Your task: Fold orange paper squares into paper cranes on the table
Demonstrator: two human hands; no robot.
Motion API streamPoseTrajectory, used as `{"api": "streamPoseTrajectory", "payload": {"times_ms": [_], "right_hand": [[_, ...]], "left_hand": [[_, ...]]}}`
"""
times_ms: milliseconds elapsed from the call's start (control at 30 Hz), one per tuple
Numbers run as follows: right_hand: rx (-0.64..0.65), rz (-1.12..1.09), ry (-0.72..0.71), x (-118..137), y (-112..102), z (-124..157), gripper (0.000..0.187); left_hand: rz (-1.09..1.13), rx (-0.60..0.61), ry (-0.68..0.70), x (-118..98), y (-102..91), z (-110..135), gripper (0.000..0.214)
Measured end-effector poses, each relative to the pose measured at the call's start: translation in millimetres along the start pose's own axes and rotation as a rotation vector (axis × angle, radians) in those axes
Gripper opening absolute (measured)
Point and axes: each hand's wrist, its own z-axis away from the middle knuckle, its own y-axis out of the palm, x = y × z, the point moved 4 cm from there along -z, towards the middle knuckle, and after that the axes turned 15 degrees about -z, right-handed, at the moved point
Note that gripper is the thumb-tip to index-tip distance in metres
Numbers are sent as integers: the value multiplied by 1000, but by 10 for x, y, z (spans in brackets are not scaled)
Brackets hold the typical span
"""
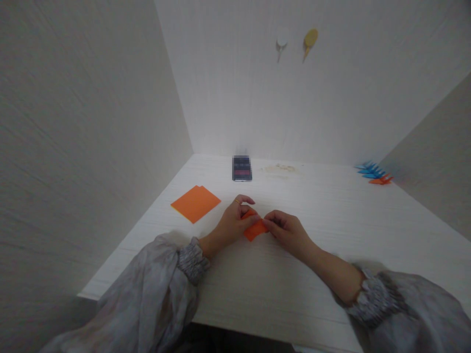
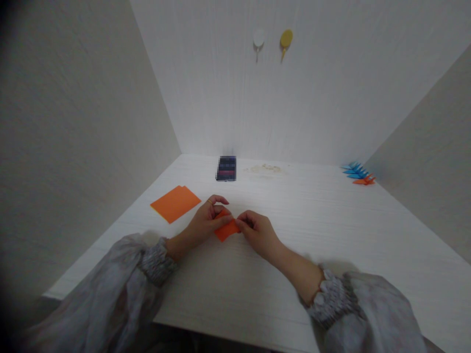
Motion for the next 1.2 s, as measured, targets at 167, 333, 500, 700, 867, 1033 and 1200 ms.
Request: {"api": "streamPoseTrajectory", "payload": {"times_ms": [167,333,500,700,867,1033,1200], "right_hand": [[-40,-92,77,-49,-15,-17,19],[-54,-119,81,-105,-51,-47,21],[-105,-180,101,-171,-138,-69,23],[-147,-192,17,-153,-225,-92,23],[40,85,-4,-26,-55,-51,19],[39,153,20,-4,-35,-28,18],[-22,120,-21,-47,-78,-28,17]], "left_hand": [[8,-70,-12,4,-30,0,31],[-80,-94,-4,34,-63,-10,31],[-166,-136,1,76,-126,-30,30],[-205,-126,-47,160,-158,-43,34],[-189,-58,-36,117,-70,-35,35],[-96,-16,-53,76,-36,-32,41],[5,-51,-109,76,-58,-19,46]]}}
